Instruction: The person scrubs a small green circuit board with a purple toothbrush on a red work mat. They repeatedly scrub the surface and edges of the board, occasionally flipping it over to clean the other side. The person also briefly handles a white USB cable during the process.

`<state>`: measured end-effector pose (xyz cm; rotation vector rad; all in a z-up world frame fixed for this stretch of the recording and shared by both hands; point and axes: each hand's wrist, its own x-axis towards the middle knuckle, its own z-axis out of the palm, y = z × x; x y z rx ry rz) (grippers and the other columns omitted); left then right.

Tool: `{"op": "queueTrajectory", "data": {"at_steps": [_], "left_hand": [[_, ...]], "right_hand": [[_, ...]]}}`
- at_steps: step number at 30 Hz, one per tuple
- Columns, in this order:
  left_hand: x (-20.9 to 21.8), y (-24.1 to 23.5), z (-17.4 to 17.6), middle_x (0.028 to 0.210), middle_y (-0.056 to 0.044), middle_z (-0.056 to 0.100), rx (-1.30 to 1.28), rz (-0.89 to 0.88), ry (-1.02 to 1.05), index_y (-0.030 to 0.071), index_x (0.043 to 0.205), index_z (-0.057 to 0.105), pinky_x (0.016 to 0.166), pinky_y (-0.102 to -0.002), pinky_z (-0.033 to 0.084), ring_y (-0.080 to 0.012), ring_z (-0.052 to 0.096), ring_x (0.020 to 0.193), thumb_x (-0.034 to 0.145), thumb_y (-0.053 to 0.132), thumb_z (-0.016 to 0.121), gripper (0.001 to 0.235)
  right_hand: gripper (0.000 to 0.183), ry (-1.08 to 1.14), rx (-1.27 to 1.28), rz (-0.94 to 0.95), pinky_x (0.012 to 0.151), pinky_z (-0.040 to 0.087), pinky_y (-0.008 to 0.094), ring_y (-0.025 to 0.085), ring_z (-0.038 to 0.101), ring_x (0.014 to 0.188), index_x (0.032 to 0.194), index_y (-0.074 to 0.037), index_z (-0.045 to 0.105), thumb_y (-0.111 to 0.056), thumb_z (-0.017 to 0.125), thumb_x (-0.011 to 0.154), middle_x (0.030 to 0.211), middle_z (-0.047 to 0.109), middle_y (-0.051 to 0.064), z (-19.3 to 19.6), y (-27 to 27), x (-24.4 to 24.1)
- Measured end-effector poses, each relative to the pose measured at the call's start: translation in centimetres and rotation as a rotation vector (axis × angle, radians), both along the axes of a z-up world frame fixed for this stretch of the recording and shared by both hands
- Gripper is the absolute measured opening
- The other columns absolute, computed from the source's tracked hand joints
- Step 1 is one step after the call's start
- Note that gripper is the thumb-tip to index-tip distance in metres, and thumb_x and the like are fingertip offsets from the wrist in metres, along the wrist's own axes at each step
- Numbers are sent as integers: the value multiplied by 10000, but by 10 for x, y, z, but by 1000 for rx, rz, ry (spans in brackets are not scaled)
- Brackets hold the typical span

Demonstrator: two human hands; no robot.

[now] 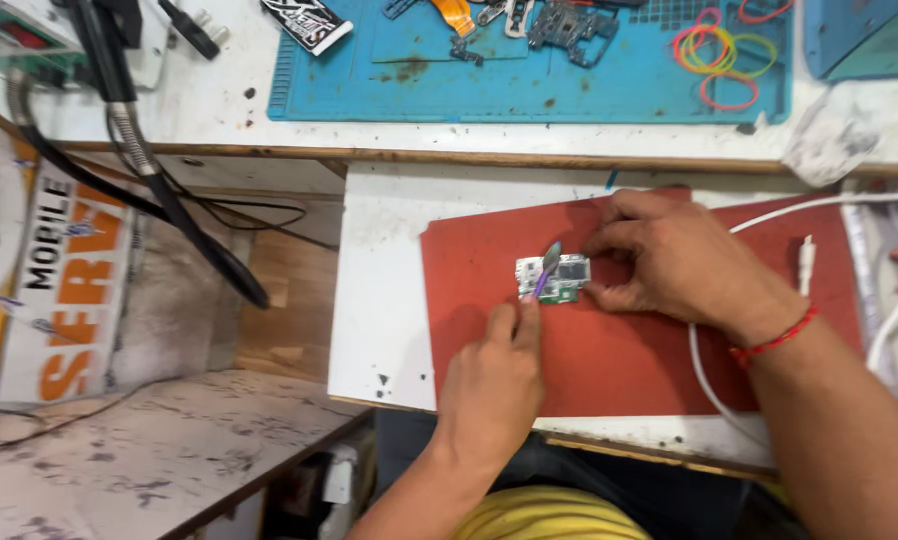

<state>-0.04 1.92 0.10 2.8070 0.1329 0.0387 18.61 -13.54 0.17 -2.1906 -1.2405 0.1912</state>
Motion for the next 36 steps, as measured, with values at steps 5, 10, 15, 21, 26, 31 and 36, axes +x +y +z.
{"op": "queueTrajectory", "data": {"at_steps": [5,10,15,21,26,31,36], "left_hand": [[-16,-8,3,957,-196,625,64,-119,58,-113,1349,586,449,-437,557,-317,674,521,848,-22,582,510],[-5,-11,-3,982,-195,632,30,-84,13,-111,1328,586,483,-416,573,-315,685,546,851,-16,570,487],[0,-13,1,989,-184,643,52,-31,21,-69,1309,612,489,-438,568,-340,689,559,853,3,573,463],[2,-11,6,991,-196,646,114,-110,62,-84,1323,599,465,-444,573,-340,692,531,798,2,585,532],[-7,-11,3,1035,-218,642,40,-147,3,-103,1309,602,496,-442,577,-334,689,549,848,8,579,475],[-5,-5,3,998,-197,649,-29,-63,22,-54,1301,637,509,-479,561,-370,680,574,882,21,572,430],[1,-3,8,991,-180,654,-62,-78,-55,-37,1276,651,481,-487,549,-376,665,533,898,31,578,391]], "right_hand": [[369,74,-88,-18,676,552,431,302,669,777,917,-84,788,-302,872,632,867,666,84,-1,1,-3],[407,61,-94,5,676,554,416,287,677,766,944,-72,787,-332,869,641,870,671,86,1,0,0],[409,53,-105,22,673,553,426,289,677,765,947,-64,787,-315,892,642,895,680,95,0,-1,3],[431,170,-43,-3,683,582,390,243,698,754,951,-72,780,-278,902,594,890,679,84,5,-1,3],[475,192,-101,-22,664,574,396,253,690,743,985,-70,776,-271,916,578,887,669,98,9,0,0],[470,171,-94,4,663,573,393,253,689,748,1004,-57,763,-279,915,618,931,668,96,4,-1,-1],[453,218,-91,-18,674,584,373,230,690,747,999,-60,759,-261,898,617,902,667,85,4,0,4]]}}
